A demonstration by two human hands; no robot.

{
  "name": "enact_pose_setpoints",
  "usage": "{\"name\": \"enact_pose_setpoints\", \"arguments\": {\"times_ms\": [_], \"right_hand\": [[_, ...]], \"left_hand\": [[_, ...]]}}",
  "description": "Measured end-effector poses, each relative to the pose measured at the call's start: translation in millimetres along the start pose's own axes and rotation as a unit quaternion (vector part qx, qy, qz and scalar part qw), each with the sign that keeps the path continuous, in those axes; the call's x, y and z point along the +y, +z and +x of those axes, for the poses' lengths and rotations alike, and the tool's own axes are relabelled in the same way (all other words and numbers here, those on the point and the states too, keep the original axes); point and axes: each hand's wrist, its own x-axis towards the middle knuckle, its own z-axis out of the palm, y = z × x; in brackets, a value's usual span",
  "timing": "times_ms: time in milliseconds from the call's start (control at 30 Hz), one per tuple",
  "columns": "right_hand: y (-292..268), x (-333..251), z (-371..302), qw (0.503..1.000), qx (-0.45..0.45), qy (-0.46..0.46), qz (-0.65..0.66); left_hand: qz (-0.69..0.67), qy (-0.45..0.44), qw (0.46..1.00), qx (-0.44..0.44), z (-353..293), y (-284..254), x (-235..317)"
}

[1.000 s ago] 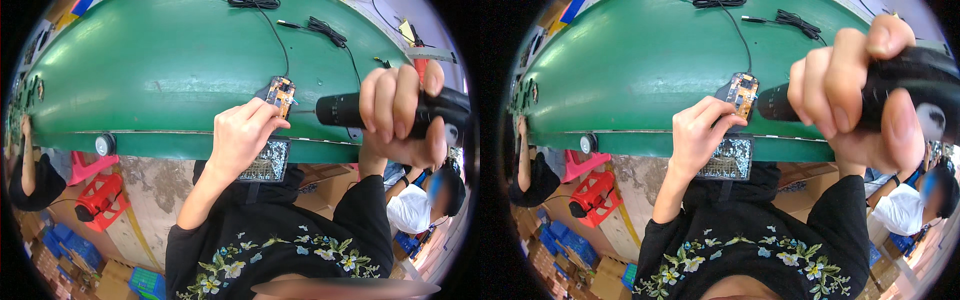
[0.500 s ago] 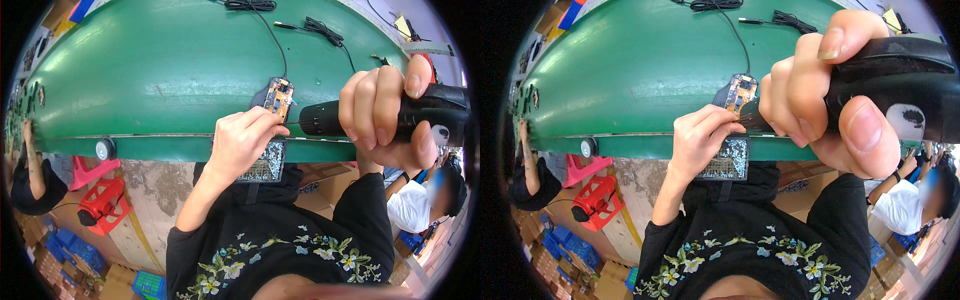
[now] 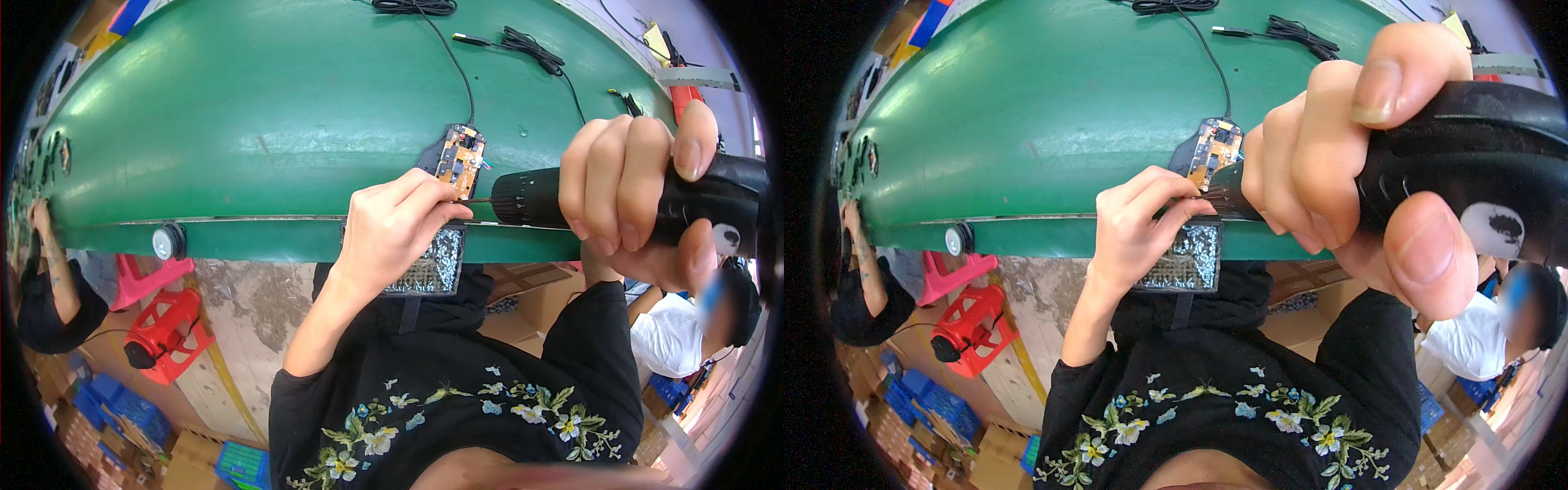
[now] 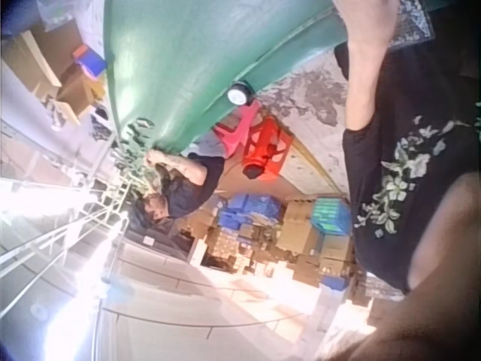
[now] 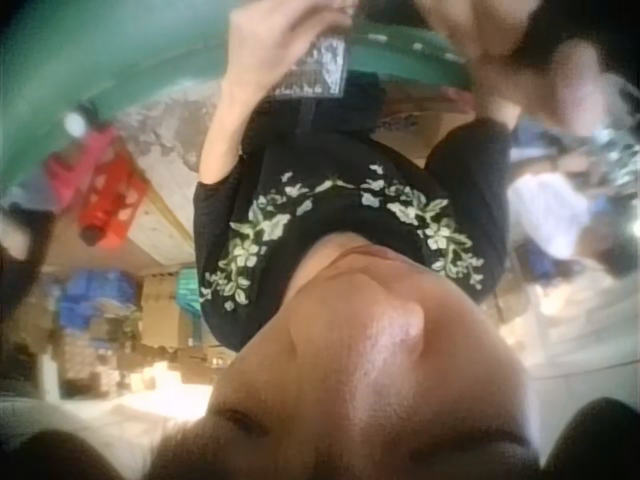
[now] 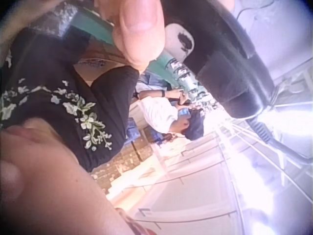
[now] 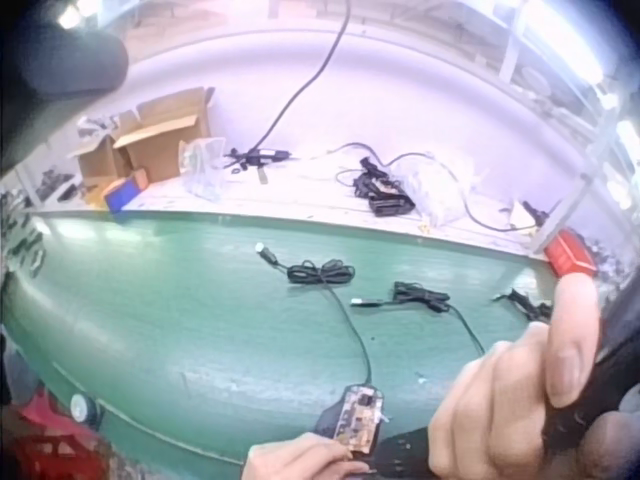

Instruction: The person picks up screws from a container and places them into a computer mouse circuit board, then drives them in using a power screwdriver. This process is repeated for several mouse boards on the assembly line.

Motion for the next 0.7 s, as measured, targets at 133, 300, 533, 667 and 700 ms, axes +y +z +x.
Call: {"name": "enact_pose_setpoints", "arguments": {"times_ms": [133, 300, 533, 667, 700], "right_hand": [[3, -1, -1, 1.000, -0.005, -0.006, -0.015], [-3, 3, 2, 0.999, -0.030, 0.001, -0.016], [-12, 8, 6, 0.992, -0.118, -0.006, 0.036], [-11, 2, 8, 0.987, -0.157, 0.029, 0.029], [-9, 3, 8, 0.986, -0.159, 0.030, 0.030]], "left_hand": [[0.028, 0.005, 1.000, -0.008, -2, -1, 0], [0.039, 0.009, 0.999, -0.018, -2, 0, -3], [0.064, 0.047, 0.997, -0.006, -2, 3, -2], [0.064, 0.065, 0.995, -0.032, -1, 5, -1], [0.065, 0.064, 0.995, -0.031, -2, 4, 0]]}}
